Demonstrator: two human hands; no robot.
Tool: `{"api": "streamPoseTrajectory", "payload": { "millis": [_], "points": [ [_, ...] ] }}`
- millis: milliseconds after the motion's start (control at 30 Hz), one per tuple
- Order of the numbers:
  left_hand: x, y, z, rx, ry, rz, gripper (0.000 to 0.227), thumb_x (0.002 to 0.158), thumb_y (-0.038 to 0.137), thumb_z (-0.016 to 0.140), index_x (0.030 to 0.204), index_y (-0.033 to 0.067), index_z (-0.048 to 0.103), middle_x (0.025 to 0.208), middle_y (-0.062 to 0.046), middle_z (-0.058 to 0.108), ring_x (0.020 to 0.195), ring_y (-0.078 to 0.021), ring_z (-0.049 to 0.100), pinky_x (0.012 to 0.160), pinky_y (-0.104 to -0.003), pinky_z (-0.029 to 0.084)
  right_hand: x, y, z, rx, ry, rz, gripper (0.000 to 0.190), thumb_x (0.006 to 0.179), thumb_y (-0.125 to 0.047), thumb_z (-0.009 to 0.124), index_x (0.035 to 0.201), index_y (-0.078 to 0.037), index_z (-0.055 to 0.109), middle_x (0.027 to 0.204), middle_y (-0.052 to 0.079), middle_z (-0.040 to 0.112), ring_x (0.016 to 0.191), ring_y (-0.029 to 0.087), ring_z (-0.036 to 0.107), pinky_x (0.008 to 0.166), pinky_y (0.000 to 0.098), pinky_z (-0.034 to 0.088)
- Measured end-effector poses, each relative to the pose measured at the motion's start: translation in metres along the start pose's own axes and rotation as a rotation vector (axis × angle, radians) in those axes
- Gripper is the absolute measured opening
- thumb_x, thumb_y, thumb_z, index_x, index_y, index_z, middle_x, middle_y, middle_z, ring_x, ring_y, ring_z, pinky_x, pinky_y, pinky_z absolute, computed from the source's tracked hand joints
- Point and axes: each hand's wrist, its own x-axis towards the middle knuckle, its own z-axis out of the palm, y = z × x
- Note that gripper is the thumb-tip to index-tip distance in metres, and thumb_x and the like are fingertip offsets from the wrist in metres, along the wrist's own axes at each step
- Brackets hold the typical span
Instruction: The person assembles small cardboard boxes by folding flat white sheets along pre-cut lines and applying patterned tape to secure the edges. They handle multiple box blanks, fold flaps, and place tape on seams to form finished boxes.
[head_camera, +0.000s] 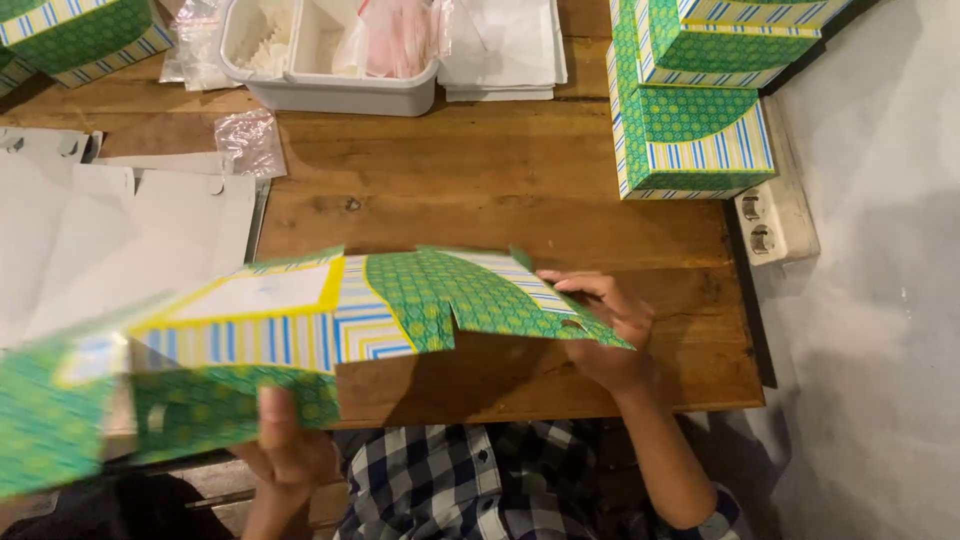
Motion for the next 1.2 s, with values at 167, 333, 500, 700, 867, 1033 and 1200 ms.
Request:
{"api": "streamPoseTrajectory", "payload": {
  "millis": [167, 333, 500, 700, 867, 1033, 1200],
  "points": [
    [0.12, -0.082, 0.0, 0.52, 0.02, -0.06, 0.056, 0.111, 0.012, 0.087, 0.149, -0.0126, 0.054, 0.154, -0.032, 0.036, 0.148, -0.0402, 0.031, 0.111, -0.071, 0.048, -0.045, 0.013, 0.035, 0.096, 0.249, 0.347, 0.022, 0.086, -0.001, 0.075, 0.106, -0.005, 0.065, 0.094, 0.008, 0.076, 0.085, 0.014, 0.073, 0.08, 0.0252, 0.06],
    [0.289, -0.134, -0.024, -0.479, 0.337, -0.168, 0.008, 0.095, 0.007, 0.073, 0.09, 0.004, 0.079, 0.097, -0.015, 0.064, 0.1, -0.0263, 0.052, 0.094, -0.065, 0.042, -0.041, -0.039, 0.064, 0.163, 0.262, 0.414, 0.013, 0.09, -0.012, 0.076, 0.083, -0.001, 0.074, 0.07, 0.008, 0.075, 0.054, 0.014, 0.066, 0.046, 0.025, 0.053],
    [0.375, -0.082, -0.032, -1.191, 0.115, -0.377, 0.038, 0.098, 0.035, 0.059, 0.067, 0.014, 0.068, 0.078, -0.008, 0.065, 0.074, -0.0302, 0.06, 0.087, -0.049, 0.039, -0.047, -0.057, 0.073, 0.25, 0.367, 0.58, 0.018, 0.085, -0.01, 0.078, 0.097, 0.004, 0.076, 0.088, 0.012, 0.08, 0.074, 0.021, 0.079, 0.068, 0.0295, 0.071],
    [0.398, 0.021, -0.029, -1.144, -0.221, -0.218, 0.05, 0.096, 0.052, 0.06, 0.06, 0.0188, 0.066, 0.065, -0.002, 0.068, 0.066, -0.0233, 0.064, 0.082, -0.046, 0.046, -0.043, -0.06, 0.053, 0.251, 0.386, 0.934, 0.041, 0.08, -0.011, 0.08, 0.118, 0.002, 0.069, 0.102, 0.014, 0.079, 0.092, 0.025, 0.078, 0.074, 0.038, 0.074],
    [0.396, 0.074, -0.025, -1.126, -0.368, -0.189, 0.053, 0.101, 0.052, 0.055, 0.057, 0.0234, 0.056, 0.057, 0.001, 0.061, 0.051, -0.0187, 0.054, 0.066, -0.04, 0.038, -0.044, -0.06, 0.039, 0.291, 0.259, 1.122, 0.034, 0.086, -0.016, 0.075, 0.111, 0.006, 0.071, 0.095, 0.019, 0.08, 0.084, 0.034, 0.085, 0.068, 0.0332, 0.069],
    [0.367, 0.069, -0.024, -1.173, -0.201, -0.294, 0.077, 0.1, 0.077, 0.034, 0.07, 0.0128, 0.062, 0.07, -0.007, 0.062, 0.06, -0.0275, 0.058, 0.065, -0.043, 0.042, -0.035, -0.067, 0.031, 0.284, 0.133, 1.219, 0.036, 0.086, -0.023, 0.073, 0.107, 0.007, 0.071, 0.088, 0.022, 0.08, 0.08, 0.036, 0.085, 0.063, 0.0357, 0.069],
    [0.29, 0.044, -0.029, -1.453, -0.311, -0.032, 0.058, 0.107, 0.054, 0.042, 0.124, 0.0002, 0.058, 0.117, -0.019, 0.065, 0.098, -0.0356, 0.065, 0.086, -0.052, 0.049, -0.036, -0.065, 0.023, 0.263, -0.009, 1.263, 0.033, 0.089, -0.027, 0.072, 0.098, 0.005, 0.073, 0.085, 0.019, 0.081, 0.075, 0.034, 0.084, 0.059, 0.0347, 0.067]
  ]
}}
